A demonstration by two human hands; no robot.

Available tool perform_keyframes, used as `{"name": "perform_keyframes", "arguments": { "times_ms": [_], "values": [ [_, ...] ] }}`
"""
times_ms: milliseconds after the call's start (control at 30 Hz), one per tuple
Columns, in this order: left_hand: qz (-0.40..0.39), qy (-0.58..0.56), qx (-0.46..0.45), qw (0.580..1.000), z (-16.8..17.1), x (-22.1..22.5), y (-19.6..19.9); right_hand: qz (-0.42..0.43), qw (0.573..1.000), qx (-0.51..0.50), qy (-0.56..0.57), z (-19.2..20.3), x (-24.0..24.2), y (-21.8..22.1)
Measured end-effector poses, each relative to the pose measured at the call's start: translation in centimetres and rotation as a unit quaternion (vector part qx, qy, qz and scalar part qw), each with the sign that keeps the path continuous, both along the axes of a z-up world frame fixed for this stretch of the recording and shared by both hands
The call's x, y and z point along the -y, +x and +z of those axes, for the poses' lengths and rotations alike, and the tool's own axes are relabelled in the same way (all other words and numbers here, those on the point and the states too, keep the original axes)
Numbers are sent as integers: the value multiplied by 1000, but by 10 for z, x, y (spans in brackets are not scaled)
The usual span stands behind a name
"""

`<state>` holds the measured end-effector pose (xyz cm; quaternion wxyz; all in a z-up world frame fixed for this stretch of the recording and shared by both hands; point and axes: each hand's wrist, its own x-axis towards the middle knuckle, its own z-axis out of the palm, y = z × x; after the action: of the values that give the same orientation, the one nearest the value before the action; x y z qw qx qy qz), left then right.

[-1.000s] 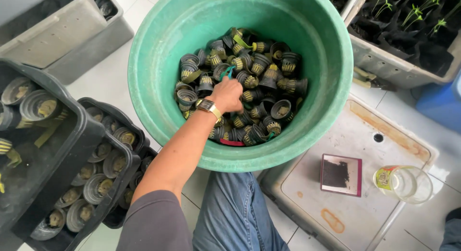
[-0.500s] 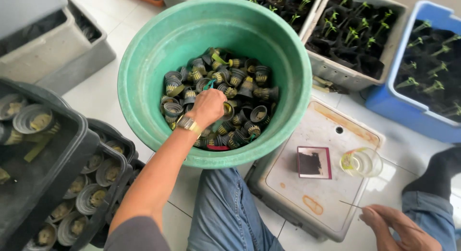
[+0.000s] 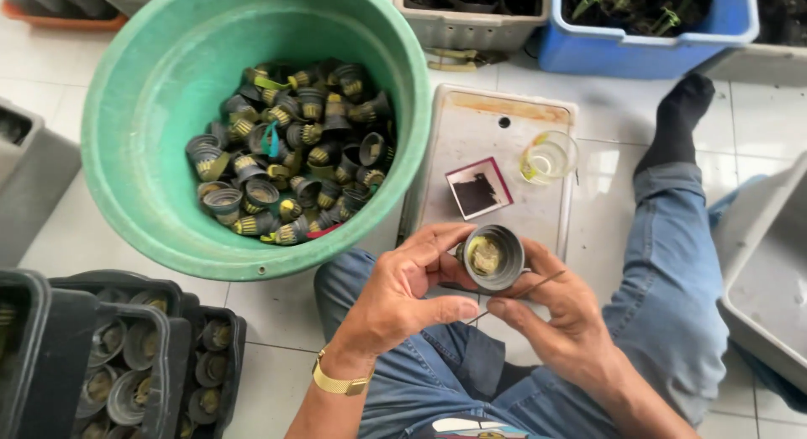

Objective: Preparing seedling pots with sponge plugs and planting seeds using a stick.

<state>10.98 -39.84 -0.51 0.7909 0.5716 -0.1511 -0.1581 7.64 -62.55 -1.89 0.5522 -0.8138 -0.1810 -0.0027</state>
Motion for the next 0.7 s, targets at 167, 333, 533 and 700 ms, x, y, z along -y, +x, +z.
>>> {"name": "perform_keyframes", "arguments": {
  "times_ms": [167,333,533,700],
  "values": [
    [13,126,133,983,-10,26,-6,-39,999,-33,-8,7,12,-14],
    [102,200,320,921,-21,42,-10,-48,999,1,-18,10,19,-25],
    [140,201,363,899,-26,50,-15,-57,992,93,-59,16,13,-35],
    [150,203,347,903,-25,45,-18,-39,989,127,-70,24,9,-36]
  ]
}}
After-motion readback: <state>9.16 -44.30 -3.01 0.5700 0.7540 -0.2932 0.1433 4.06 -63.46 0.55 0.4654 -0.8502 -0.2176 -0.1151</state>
